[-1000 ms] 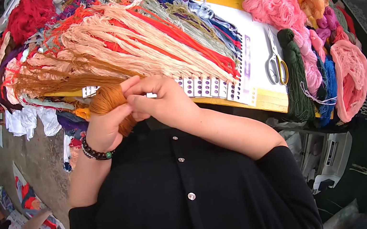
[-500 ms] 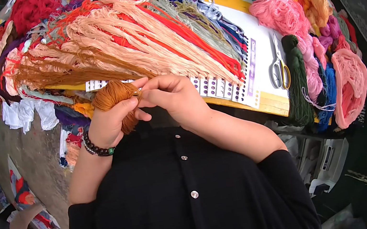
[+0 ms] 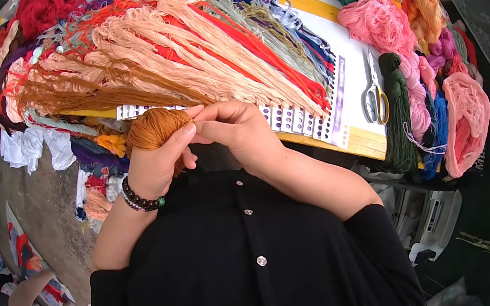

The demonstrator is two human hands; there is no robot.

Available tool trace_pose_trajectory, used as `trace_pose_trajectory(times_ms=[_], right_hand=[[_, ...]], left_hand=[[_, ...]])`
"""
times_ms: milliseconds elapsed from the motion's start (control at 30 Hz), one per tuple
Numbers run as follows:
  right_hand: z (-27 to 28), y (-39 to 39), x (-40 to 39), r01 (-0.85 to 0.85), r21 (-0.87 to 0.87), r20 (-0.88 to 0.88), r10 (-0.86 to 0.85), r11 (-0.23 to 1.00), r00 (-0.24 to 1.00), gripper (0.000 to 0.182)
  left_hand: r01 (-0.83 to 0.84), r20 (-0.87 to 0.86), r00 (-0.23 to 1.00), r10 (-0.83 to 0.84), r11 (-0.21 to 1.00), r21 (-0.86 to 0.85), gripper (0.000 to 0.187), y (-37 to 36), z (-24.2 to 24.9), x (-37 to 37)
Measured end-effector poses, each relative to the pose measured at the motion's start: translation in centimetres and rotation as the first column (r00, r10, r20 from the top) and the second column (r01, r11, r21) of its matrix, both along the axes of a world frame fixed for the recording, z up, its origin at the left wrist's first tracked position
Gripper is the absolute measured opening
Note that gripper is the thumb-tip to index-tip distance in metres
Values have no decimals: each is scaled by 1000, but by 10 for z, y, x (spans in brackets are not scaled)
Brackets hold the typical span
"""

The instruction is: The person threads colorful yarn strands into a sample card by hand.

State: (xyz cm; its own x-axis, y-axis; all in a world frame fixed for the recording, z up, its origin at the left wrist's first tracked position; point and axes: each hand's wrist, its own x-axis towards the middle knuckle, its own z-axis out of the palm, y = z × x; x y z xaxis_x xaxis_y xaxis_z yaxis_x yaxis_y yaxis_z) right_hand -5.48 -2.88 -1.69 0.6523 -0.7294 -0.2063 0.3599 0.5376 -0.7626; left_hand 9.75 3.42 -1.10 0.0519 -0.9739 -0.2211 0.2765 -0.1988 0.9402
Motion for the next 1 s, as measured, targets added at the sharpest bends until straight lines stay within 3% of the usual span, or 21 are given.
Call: trace_pose_trajectory(times_ms=[300, 433, 600, 733, 800, 867, 900, 933, 1000], right_hand=[[1, -3, 3, 11, 60, -3, -11, 998, 1000, 7], [-6, -3, 4, 45, 45, -23, -44, 998, 999, 7], [-9, -4, 5, 16, -90, -124, -27, 996, 992, 9], [-11, -5, 0, 15, -79, -69, -21, 997, 997, 8], [-12, -9, -5, 8, -197, 91, 10, 980, 996, 10], [2, -14, -23, -20, -45, 214, 30, 999, 976, 13], [13, -15, -37, -47, 28, 303, 36, 999, 952, 12], [16, -21, -56, -150, 47, 531, 103, 988, 841, 9], [29, -29, -109, 11, 21, 435, -19, 1000, 900, 12]], left_hand=[[-191, -59, 980, 190, 981, -23, 21, -3, -4, -10], [-185, -43, 982, 184, 983, -22, 20, -2, -3, -9], [-118, 129, 984, 127, 990, -74, 23, 0, -10, -5], [-152, 106, 982, 154, 988, -26, 20, 2, -8, -9], [-238, -143, 966, 216, 958, -159, 17, 1, -8, -12], [-167, -380, 915, 135, 985, -52, 13, 8, -1, 10], [-131, -579, 815, 22, 980, -147, 12, 11, -3, 26], [-184, -681, 728, 76, 979, -87, 10, 18, 3, 47], [-259, -932, 352, 86, 966, -9, 8, 32, -3, 112]])
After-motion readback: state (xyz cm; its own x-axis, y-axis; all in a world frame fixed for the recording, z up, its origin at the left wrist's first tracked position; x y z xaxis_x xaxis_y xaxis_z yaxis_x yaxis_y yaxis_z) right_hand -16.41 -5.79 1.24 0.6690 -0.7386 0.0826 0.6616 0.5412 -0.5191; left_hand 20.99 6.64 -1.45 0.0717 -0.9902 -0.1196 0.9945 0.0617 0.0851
